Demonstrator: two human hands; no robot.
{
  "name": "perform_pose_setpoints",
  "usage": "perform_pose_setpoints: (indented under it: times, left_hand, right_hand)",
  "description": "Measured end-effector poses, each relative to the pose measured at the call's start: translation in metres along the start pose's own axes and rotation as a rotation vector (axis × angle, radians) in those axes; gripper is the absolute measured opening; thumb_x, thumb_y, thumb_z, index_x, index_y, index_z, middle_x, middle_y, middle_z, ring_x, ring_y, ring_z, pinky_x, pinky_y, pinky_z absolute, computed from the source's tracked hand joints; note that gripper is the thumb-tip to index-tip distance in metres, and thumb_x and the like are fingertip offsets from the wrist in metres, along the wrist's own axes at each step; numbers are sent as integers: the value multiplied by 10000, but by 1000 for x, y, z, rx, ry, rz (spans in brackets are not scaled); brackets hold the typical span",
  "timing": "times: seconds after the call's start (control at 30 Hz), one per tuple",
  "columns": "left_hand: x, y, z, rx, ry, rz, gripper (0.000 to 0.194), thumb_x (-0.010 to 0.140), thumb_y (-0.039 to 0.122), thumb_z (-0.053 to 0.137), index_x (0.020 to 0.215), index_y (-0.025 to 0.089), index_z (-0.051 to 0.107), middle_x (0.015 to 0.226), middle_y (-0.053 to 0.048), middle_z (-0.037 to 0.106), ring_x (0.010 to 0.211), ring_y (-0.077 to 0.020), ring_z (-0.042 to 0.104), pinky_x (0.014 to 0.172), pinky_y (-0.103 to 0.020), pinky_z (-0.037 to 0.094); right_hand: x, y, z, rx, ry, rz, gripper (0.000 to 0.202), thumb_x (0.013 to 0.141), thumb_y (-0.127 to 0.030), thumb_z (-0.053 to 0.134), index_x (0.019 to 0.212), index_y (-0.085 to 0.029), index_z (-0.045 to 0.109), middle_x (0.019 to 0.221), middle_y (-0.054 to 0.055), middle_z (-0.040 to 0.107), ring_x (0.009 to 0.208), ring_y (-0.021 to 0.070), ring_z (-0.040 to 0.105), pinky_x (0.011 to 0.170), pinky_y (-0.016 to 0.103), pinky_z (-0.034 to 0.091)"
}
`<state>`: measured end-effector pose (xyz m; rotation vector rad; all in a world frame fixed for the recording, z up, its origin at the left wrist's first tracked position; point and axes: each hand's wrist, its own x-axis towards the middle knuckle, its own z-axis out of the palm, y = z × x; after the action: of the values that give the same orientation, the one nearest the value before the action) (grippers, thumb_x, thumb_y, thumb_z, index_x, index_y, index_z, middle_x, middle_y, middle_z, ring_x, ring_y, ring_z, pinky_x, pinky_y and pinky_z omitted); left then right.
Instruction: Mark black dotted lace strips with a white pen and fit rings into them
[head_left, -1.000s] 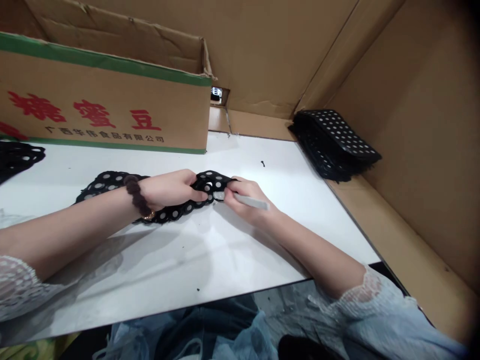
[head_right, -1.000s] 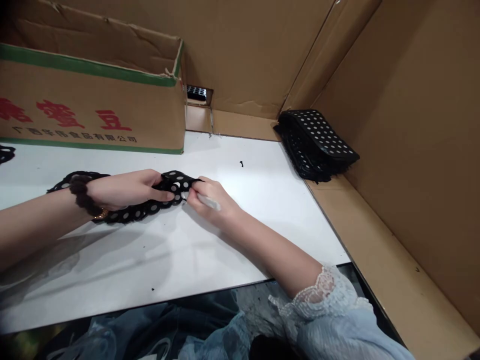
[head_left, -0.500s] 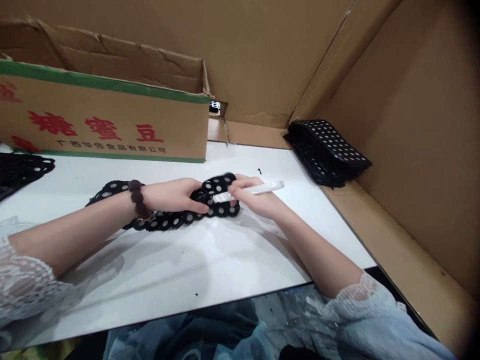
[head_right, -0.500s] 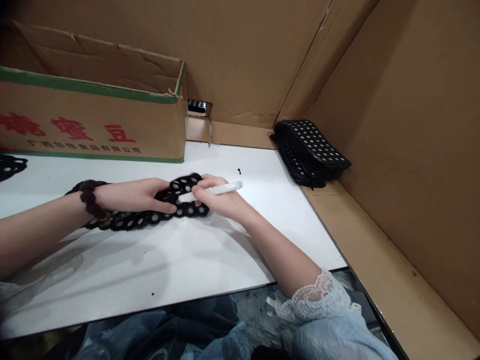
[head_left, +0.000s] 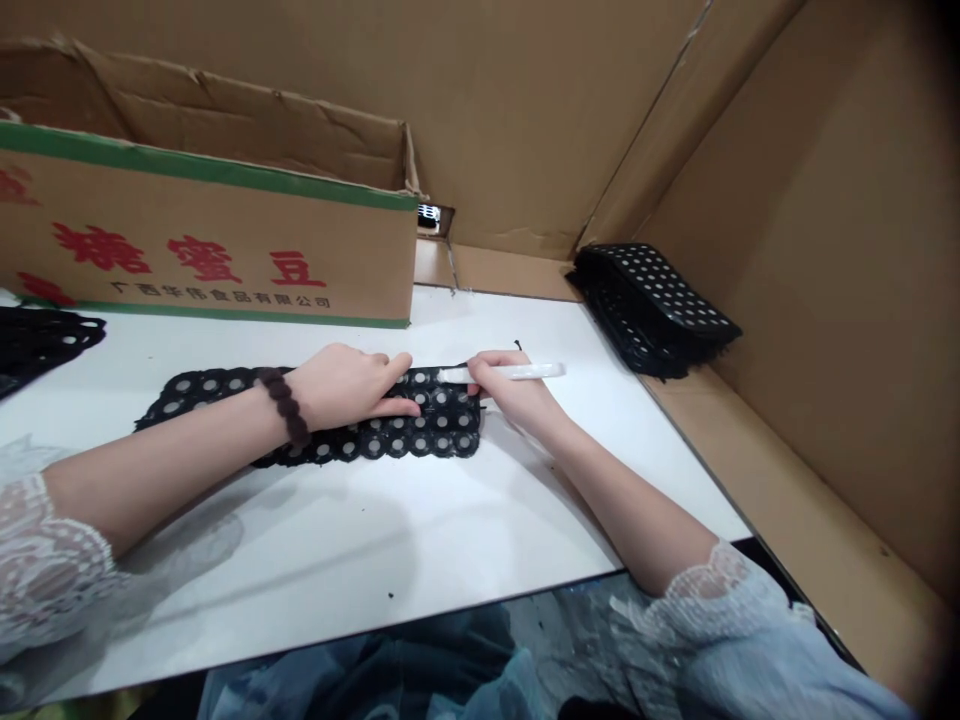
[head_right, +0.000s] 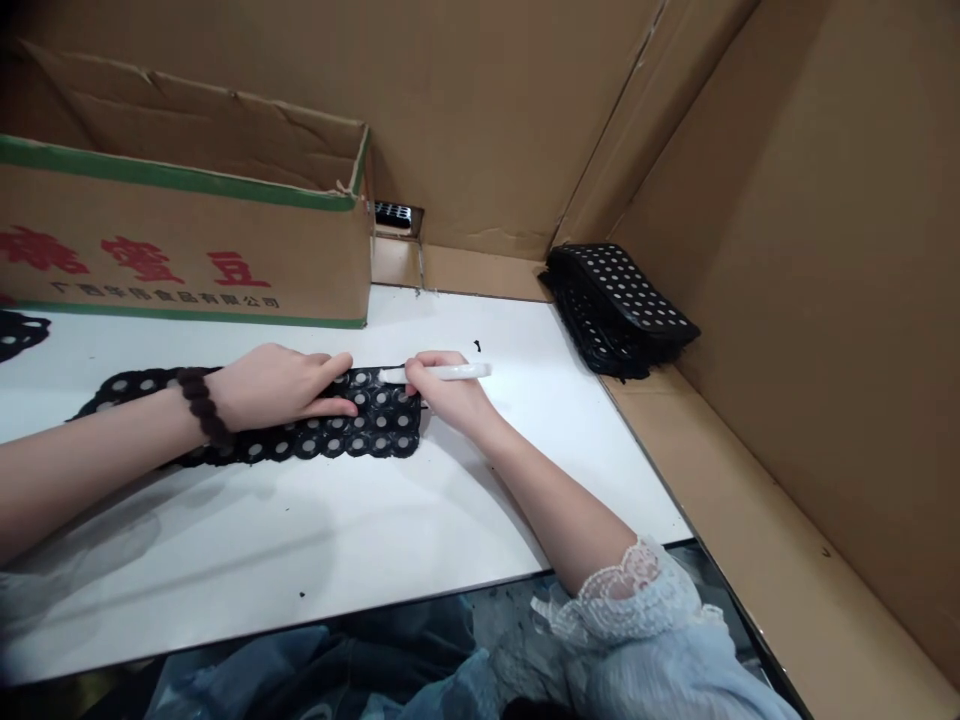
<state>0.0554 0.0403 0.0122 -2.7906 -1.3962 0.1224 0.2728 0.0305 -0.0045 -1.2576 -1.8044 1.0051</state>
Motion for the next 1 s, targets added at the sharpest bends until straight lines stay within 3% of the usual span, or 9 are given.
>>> perform_pose_setpoints:
  times: [0.1,0.2,0.33,0.43,0.77,1.0]
  left_hand:
    - [0,1,0,-23,83,84,549,772,644,291,926,163,508,860,-112,588,765,-258,547,694,-336,369]
    - [1,7,1,-304,169,124,421,849,496,263,975,172,503,966,-91,568,923,-240,505,826,-342,351]
    - [2,15,5,-672,140,60,340,877,394,226,993,184,468,920,-40,569,840,-180,515,759,-285,386]
    - [2,17,8,-726,135,35,313,864,415,273,880,184,484,824,-18,557,775,-171,504,715,-272,384]
    - [0,20,9,-877,130,16,278,849,406,320,804,180,475,781,7,522,763,-159,489,716,-268,373]
    - [2,19,11,-924,133,23,266,846,388,317,772,175,458,756,10,492,752,-152,474,713,-265,370]
  right_hand:
    - [-4,-6,1,8,-14,-15,292,797,-319,401,590,-158,530,597,-5,524,581,105,475,564,207,375]
    - [-6,-13,2,57,-32,-34,309,810,-347,398,595,-155,512,613,-6,518,603,101,479,586,202,386]
    - [-4,-14,2,216,-52,27,283,785,-374,447,615,-153,497,617,-12,498,601,89,478,572,187,402]
    - [-2,-10,0,284,-75,55,270,775,-361,458,609,-150,491,622,-13,496,608,85,482,588,188,416]
    - [-1,-11,-5,418,-178,74,200,723,-238,469,546,-148,444,570,-24,444,565,76,449,558,196,420]
    - [-1,-9,-6,518,-146,82,253,760,-315,475,568,-152,452,556,-23,455,553,89,480,585,243,446]
